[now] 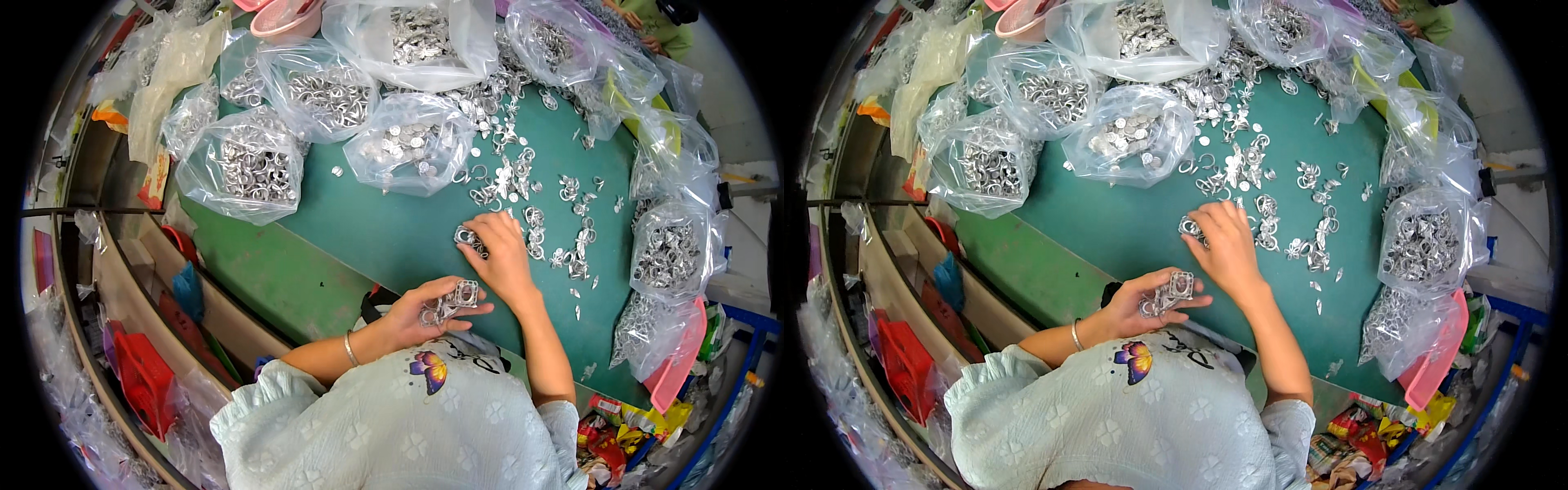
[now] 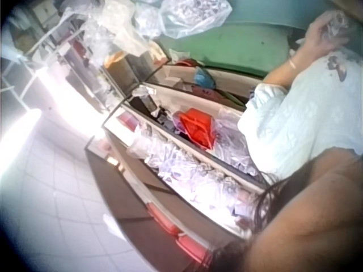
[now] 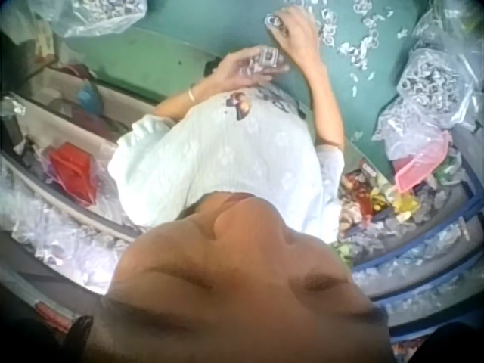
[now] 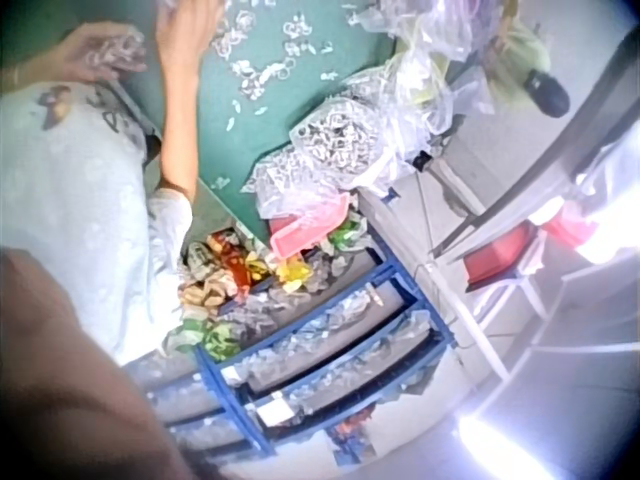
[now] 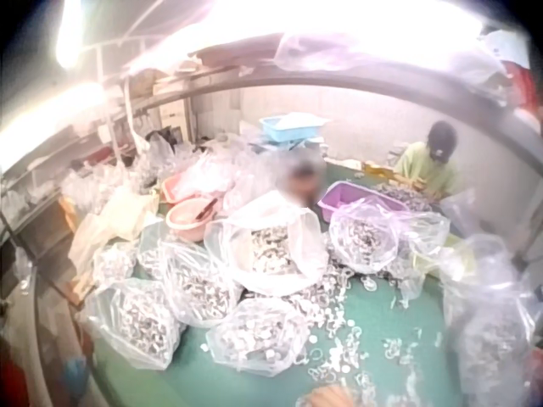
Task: The person sorts small silver-colored metal jewelry components, including rings and decorative shapes, on a green table. They pick up items by hand, separate them into piles, and transfer them into clear plastic bags and pink containers.
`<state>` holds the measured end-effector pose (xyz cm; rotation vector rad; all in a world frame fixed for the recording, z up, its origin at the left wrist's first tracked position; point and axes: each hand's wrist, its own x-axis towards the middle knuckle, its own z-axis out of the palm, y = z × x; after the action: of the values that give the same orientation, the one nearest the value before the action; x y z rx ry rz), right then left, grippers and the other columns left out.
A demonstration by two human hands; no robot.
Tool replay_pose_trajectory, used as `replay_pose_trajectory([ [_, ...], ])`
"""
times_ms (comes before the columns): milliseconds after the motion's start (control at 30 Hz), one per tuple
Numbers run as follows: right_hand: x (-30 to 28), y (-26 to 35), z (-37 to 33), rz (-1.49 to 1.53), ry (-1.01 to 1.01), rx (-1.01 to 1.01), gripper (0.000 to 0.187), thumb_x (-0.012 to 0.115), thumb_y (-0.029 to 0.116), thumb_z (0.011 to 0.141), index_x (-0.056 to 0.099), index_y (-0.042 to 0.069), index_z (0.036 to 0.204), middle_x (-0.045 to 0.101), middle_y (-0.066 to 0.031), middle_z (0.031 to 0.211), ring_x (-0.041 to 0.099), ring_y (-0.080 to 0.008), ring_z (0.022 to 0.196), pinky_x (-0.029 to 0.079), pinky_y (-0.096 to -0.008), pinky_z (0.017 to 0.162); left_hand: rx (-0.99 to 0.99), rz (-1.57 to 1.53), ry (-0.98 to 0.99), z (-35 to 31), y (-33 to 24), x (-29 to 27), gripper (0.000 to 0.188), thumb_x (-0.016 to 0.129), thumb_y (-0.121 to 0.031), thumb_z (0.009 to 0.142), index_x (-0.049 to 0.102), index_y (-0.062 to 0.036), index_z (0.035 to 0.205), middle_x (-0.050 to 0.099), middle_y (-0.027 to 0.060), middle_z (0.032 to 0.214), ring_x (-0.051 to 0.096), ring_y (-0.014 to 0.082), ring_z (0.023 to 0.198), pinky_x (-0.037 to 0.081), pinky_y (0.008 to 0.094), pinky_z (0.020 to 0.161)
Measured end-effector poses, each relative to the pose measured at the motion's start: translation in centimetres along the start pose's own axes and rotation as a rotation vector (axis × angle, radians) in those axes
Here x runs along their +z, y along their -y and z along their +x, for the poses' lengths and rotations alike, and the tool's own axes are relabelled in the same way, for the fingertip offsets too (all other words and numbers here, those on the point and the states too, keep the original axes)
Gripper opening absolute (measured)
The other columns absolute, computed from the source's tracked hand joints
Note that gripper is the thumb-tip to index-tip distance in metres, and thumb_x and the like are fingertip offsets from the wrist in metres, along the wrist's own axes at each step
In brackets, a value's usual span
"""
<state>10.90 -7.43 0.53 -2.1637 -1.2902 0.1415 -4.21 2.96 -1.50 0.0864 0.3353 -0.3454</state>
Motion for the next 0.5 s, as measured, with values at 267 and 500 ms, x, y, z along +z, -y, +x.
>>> replay_pose_trajectory([
  [267, -4.0, 1.2, -0.9, 0.556, 0.129, 0.058, 0.029, 0.070, 0.001, 0.066, 0.062, 0.001, 0.094, 0.061, -0.0082, 0.091, 0.055, -0.0210, 0.087, 0.043, -0.0309, 0.079, 0.155, -0.018, -0.065, 1.5, -1.0, 1.0, 0.034, 0.047, -0.028, 0.091, 0.051, -0.0064, 0.116, 0.050, 0.0161, 0.125, 0.047, 0.0300, 0.117, 0.036, 0.0475, 0.098],
  [500, -1.9, -5.7, 3.4, -0.160, -0.311, 0.195, 0.034, 0.064, 0.012, 0.077, 0.057, 0.003, 0.108, 0.054, -0.0110, 0.109, 0.049, -0.0270, 0.101, 0.037, -0.0367, 0.085, 0.025, -0.110, 0.093, 3.5, -1.8, 1.8, 0.026, 0.052, -0.024, 0.087, 0.053, -0.0056, 0.106, 0.055, 0.0141, 0.110, 0.056, 0.0251, 0.094, 0.053, 0.0384, 0.072],
])
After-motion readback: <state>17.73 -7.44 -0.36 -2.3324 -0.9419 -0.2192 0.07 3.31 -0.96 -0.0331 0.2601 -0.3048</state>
